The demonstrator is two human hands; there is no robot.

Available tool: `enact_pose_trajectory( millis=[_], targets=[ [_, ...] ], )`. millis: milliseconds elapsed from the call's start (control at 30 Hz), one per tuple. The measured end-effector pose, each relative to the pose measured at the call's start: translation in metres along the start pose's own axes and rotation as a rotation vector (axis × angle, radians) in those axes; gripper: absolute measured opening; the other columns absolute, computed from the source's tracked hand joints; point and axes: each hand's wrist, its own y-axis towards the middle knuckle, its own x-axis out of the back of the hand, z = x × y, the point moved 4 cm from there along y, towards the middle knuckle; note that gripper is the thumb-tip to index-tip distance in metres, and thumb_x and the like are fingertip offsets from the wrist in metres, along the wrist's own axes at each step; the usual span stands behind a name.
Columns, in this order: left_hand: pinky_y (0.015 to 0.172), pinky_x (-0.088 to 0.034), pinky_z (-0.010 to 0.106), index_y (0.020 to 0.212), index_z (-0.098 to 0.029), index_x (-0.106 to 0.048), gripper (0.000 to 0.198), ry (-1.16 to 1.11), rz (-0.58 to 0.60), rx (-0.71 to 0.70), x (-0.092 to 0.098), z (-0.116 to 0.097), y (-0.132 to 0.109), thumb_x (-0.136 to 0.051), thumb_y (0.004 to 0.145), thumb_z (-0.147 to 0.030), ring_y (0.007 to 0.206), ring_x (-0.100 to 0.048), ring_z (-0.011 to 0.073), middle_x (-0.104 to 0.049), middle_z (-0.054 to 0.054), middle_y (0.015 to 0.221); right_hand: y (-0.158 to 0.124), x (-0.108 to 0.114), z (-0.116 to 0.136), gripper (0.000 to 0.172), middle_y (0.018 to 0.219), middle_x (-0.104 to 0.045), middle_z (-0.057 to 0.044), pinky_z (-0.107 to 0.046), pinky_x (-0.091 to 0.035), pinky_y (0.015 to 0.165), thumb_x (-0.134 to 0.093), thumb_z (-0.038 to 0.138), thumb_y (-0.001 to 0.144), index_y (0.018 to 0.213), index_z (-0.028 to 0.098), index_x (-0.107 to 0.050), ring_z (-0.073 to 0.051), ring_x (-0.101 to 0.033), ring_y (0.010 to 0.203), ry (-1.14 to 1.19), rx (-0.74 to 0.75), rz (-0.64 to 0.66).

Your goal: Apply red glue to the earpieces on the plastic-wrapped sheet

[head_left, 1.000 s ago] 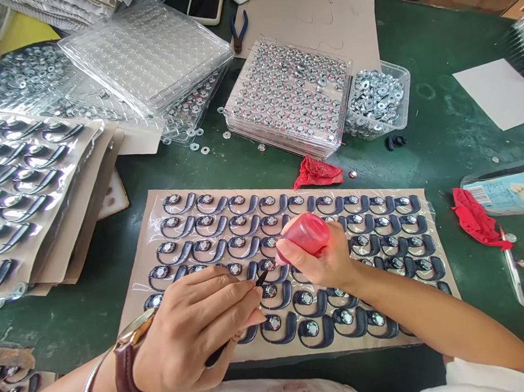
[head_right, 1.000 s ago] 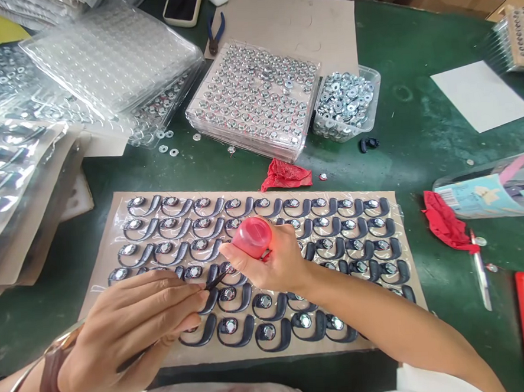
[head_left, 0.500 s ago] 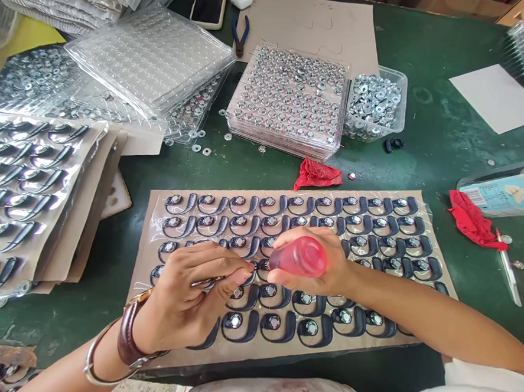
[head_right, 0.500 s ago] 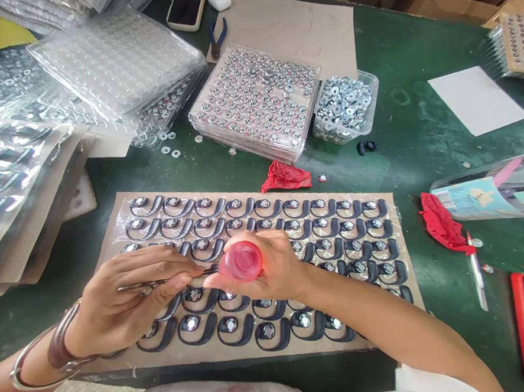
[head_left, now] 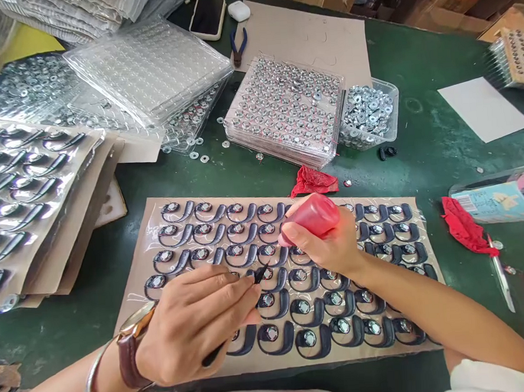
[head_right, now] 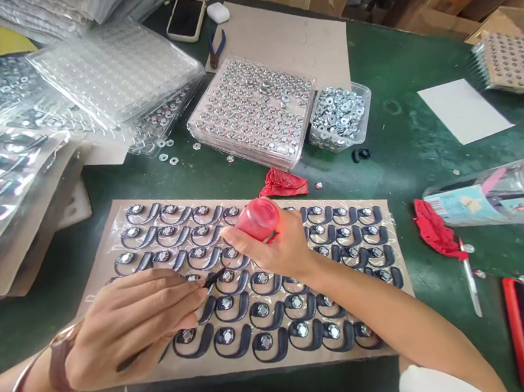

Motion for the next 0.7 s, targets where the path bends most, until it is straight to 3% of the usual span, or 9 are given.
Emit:
enact_pose_trajectory(
  millis=[233,533,700],
  targets=[
    [0.086,-0.056,0.030,0.099,-0.006,-0.067,0.018,0.157,0.020,-0.055,-0.010,-0.003,-0.002,-0.066,0.084,-0.015,0.092,-0.068,0.0178,-0.072,0.008,0.096,-0.004,-0.016,-0.022,0.020,0.064,-0.065,0.001,-0.031,-0.052,0.065,-0.066,0.037,0.083,0.094,0.022,-0.057,-0.015,-0.062,0.060,0.064,0.002,0.011],
    [0.085,-0.056,0.035,0.104,-0.003,-0.067,0.021,0.181,0.016,-0.069,-0.014,-0.009,-0.003,-0.061,0.087,-0.014,0.093,-0.068,0.0215,-0.072,0.011,0.103,-0.002,-0.013,-0.013,0.019,0.070,-0.068,-0.003,-0.030,-0.053,0.063,-0.071,0.034,0.078,0.082,0.019,-0.061,-0.016,-0.064,0.061,-0.095,0.100,-0.003],
    [0.083,-0.056,0.036,0.104,-0.003,-0.067,0.022,0.171,0.023,-0.044,-0.013,-0.008,-0.001,-0.061,0.087,-0.015,0.092,-0.069,0.0214,-0.072,0.011,0.103,-0.002,-0.013,-0.020,0.021,0.068,-0.067,-0.002,-0.030,-0.053,0.063,-0.068,0.039,0.081,0.088,0.020,-0.060,-0.016,-0.064,0.062,-0.080,0.023,-0.020]
  ],
)
